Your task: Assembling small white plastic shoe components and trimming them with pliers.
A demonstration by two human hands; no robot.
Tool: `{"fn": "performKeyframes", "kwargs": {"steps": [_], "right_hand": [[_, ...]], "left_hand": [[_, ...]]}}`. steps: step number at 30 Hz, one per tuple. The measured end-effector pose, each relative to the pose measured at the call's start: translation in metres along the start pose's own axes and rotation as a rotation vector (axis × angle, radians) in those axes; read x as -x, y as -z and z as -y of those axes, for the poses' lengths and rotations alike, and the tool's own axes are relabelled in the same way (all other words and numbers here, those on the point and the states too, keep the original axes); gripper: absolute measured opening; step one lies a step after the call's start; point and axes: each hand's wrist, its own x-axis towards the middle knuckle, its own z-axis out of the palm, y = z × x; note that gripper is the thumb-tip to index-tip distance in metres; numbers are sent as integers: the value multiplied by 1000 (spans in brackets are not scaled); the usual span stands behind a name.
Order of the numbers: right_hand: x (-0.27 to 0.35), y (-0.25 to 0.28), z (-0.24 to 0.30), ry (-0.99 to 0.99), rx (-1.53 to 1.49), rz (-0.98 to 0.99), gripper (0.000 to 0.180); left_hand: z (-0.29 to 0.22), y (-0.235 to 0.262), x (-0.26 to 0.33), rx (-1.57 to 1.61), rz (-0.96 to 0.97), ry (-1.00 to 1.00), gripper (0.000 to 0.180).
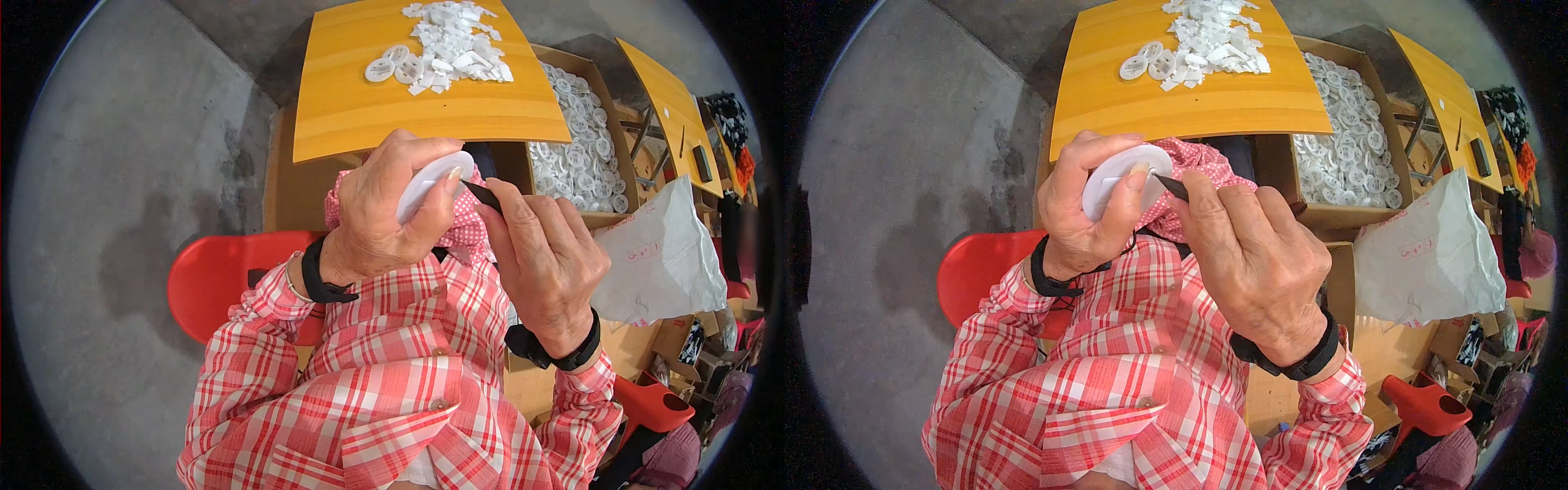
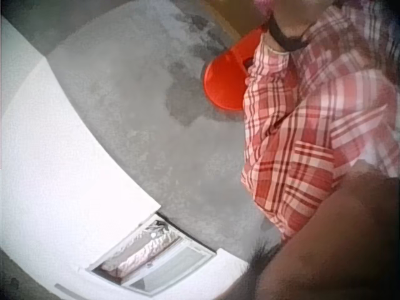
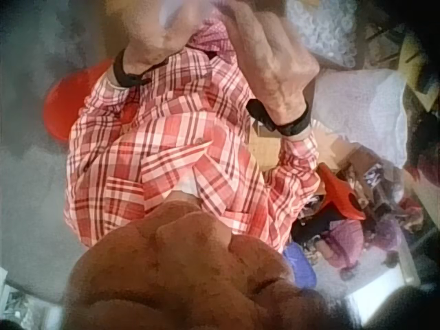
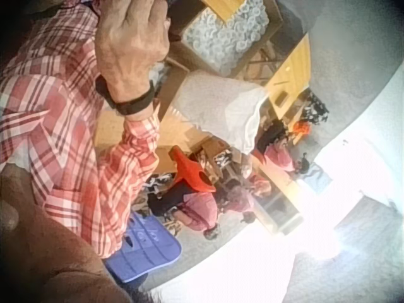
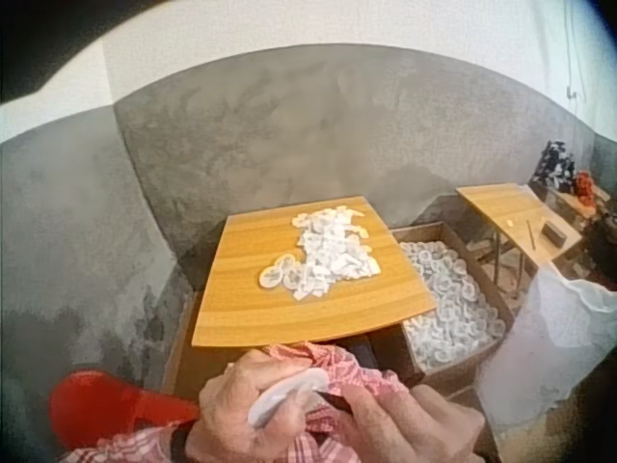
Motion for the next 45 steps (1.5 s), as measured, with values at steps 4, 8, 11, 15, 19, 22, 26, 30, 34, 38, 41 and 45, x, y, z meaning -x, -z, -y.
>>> {"fn": "performKeyframes", "kwargs": {"steps": [4,8,11,15,19,22,26,30,34,38,41,45], "right_hand": [[0,-1,0,9,33,8,37],[-1,-1,1,-1,40,22,37],[-1,-1,1,40,81,2,36],[-2,0,1,41,95,12,35],[-2,-2,2,46,107,22,35],[-3,-1,5,26,124,35,36],[-6,6,7,78,243,88,39],[-9,7,2,207,366,87,39],[-15,11,-5,424,515,74,31],[-20,9,-19,726,738,6,23],[-26,13,-32,923,750,-16,25],[-33,11,-39,1122,720,-34,24]], "left_hand": [[2,0,2,11,0,22,28],[1,0,1,13,5,41,27],[0,0,1,28,12,65,27],[0,-1,2,38,1,67,27],[0,1,2,25,16,72,27],[1,0,2,21,13,75,26],[-1,3,-1,3,17,86,25],[-1,4,-4,23,46,150,22],[0,6,-8,40,98,206,19],[0,10,-16,74,165,257,19],[5,14,-24,132,340,321,18],[12,18,-28,183,606,396,20]]}}
